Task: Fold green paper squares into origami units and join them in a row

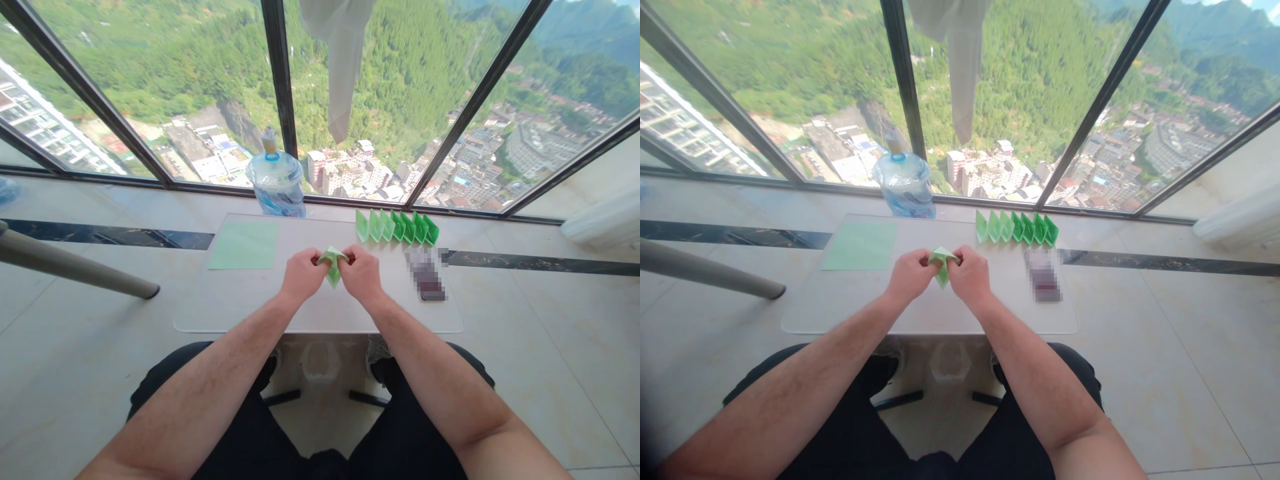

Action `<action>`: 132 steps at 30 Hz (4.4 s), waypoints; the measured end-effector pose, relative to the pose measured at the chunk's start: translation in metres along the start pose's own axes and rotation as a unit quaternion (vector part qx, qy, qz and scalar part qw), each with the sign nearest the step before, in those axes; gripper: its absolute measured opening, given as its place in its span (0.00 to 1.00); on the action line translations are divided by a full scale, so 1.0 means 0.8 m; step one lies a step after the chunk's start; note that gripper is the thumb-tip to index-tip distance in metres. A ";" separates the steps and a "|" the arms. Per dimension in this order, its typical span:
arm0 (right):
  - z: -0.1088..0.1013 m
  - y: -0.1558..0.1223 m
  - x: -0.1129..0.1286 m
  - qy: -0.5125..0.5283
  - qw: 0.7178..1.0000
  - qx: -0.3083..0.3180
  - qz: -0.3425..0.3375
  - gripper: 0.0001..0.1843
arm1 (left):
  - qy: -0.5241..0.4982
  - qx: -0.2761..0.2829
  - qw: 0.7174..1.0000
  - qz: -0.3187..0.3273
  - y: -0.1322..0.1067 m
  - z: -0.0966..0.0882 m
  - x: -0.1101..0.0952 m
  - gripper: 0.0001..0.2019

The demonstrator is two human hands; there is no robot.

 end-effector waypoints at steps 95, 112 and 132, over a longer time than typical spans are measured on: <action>-0.011 0.019 -0.004 0.088 0.995 0.055 -0.009 0.15 | -0.251 0.016 0.963 -0.091 0.004 0.010 0.008 0.11; 0.019 0.007 -0.019 0.221 0.974 -0.019 0.041 0.25 | -0.396 -0.052 0.909 -0.120 0.003 0.022 0.004 0.20; 0.000 0.008 -0.002 -0.048 0.988 -0.008 -0.146 0.06 | -0.374 0.124 0.912 -0.114 0.012 0.006 -0.008 0.21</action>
Point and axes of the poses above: each hand's wrist, its own y-axis towards the middle knuckle, its own z-axis out of the palm, x = y × z, the point moved 3 cm from there along y, towards the middle knuckle, and after that the axes turned 9 degrees about y, right-handed, at the moved point
